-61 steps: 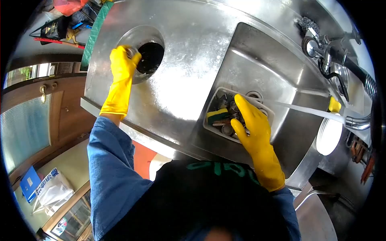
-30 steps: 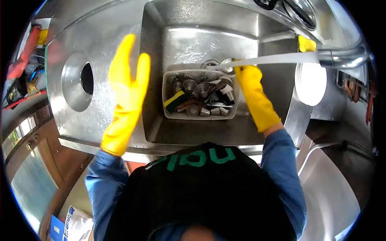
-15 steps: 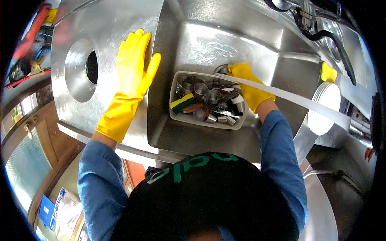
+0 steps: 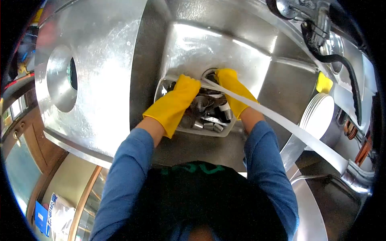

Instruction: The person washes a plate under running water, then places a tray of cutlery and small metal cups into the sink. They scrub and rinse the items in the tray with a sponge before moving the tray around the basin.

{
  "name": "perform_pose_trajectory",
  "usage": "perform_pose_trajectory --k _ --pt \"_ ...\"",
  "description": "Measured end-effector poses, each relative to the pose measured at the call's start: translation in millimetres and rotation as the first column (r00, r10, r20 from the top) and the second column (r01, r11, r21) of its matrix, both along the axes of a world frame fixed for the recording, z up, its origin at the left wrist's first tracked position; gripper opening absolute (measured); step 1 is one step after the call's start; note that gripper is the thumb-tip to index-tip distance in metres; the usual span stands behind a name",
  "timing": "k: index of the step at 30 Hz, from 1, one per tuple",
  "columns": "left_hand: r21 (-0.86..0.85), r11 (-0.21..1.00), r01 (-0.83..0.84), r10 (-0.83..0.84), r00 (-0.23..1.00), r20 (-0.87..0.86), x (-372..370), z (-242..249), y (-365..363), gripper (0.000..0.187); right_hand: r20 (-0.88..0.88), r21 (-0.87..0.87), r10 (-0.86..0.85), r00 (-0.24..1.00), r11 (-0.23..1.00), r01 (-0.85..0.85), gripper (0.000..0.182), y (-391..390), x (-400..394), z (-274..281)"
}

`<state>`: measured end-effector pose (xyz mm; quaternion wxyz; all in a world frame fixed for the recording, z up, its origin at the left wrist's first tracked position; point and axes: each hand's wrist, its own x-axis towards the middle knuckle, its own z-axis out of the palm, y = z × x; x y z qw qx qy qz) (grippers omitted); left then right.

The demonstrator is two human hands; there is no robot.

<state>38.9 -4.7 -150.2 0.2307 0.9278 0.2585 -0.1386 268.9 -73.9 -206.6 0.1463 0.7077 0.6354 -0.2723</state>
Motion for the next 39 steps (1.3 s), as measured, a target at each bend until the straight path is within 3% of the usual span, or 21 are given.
perform_pose_trajectory --k 2,3,4,5,6,7,8,15,17,19,24,26,27,28,30,31,32,33,34,36,39 --pt "0.063 0.997 0.039 -0.041 0.999 0.024 -8 3 -16 0.013 0.054 -0.037 -0.178 0.982 0.983 0.180 0.035 -4 5 -62" --pt "0.134 0.988 0.080 -0.089 0.994 0.063 -7 7 -19 0.012 0.054 -0.028 -0.183 0.982 0.982 0.185 0.035 6 0 -39" --pt "0.129 0.988 0.082 -0.091 0.994 0.064 -8 11 -26 0.012 -0.199 -0.129 -0.535 0.821 0.845 0.520 0.036 4 -7 -13" --pt "0.152 0.985 0.086 -0.101 0.990 0.098 -5 19 -27 0.011 -0.381 -0.301 -0.788 0.484 0.601 0.741 0.037 9 -7 15" --pt "0.172 0.981 0.089 -0.112 0.985 0.130 -3 27 -29 0.010 -0.377 -0.301 -0.789 0.485 0.599 0.742 0.037 11 -1 27" --pt "0.165 0.982 0.090 -0.120 0.975 0.188 -5 32 -30 0.012 -0.275 -0.150 -0.414 0.868 0.910 0.386 0.038 12 5 37" --pt "0.161 0.983 0.086 -0.116 0.975 0.188 -6 35 -31 0.012 -0.105 -0.072 0.091 0.990 0.993 -0.099 0.039 10 8 38" --pt "0.177 0.980 0.090 -0.122 0.976 0.179 -3 44 -43 0.020 -0.144 0.062 -0.001 0.990 0.998 0.010 0.033 -25 7 15" --pt "0.170 0.980 0.102 -0.130 0.979 0.160 -2 38 -31 0.020 -0.213 0.022 -0.359 0.909 0.928 0.371 0.030 -22 4 8" --pt "0.016 1.000 0.011 -0.012 0.995 0.103 -7 18 -21 0.017 -0.179 0.008 -0.306 0.935 0.950 0.312 0.031 -23 2 12" --pt "0.090 0.996 -0.003 -0.015 0.980 0.199 -14 12 -33 0.012 -0.080 -0.051 -0.112 0.990 0.993 0.109 0.035 -9 -1 28" --pt "0.097 0.995 -0.007 -0.013 0.977 0.213 -7 17 -40 0.011 -0.031 -0.298 -0.064 0.997 0.953 0.052 0.039 -1 7 40" --pt "0.105 0.994 -0.013 -0.009 0.978 0.207 -7 18 -35 0.011 -0.037 -0.291 -0.058 0.998 0.956 0.045 0.039 9 5 45" --pt "0.106 0.994 -0.030 0.003 0.970 0.244 -9 19 -35 0.010 -0.099 -0.374 -0.355 0.930 0.879 0.296 0.035 15 2 50" --pt "0.103 0.994 -0.047 0.015 0.958 0.288 -8 17 -30 0.009 -0.114 -0.561 -0.832 0.543 0.505 0.656 0.029 25 2 68" --pt "0.088 0.990 -0.111 0.085 0.963 0.257 -7 13 -17 0.008 -0.119 -0.551 -0.828 0.547 0.514 0.658 0.029 40 5 84" --pt "0.068 0.982 -0.175 0.156 0.962 0.225 -6 11 -10 0.007 -0.303 -0.034 -0.433 0.849 0.895 0.445 0.031 53 5 106" --pt "0.071 0.981 -0.178 0.158 0.960 0.229 -5 11 -9 0.007 -0.192 0.503 0.067 0.979 0.863 0.040 0.035 61 4 118" --pt "0.107 0.974 -0.201 0.170 0.955 0.243 -6 11 -8 0.007 -0.187 0.507 0.069 0.980 0.861 0.036 0.035 72 4 116" --pt "0.152 0.963 -0.223 0.178 0.949 0.261 -5 15 -9 0.006 -0.046 0.762 0.239 0.970 0.636 -0.121 0.049 107 10 102" --pt "0.158 0.961 -0.225 0.179 0.949 0.259 -4 16 -4 0.006 0.119 0.695 0.369 0.922 0.632 -0.343 0.055 147 15 73"
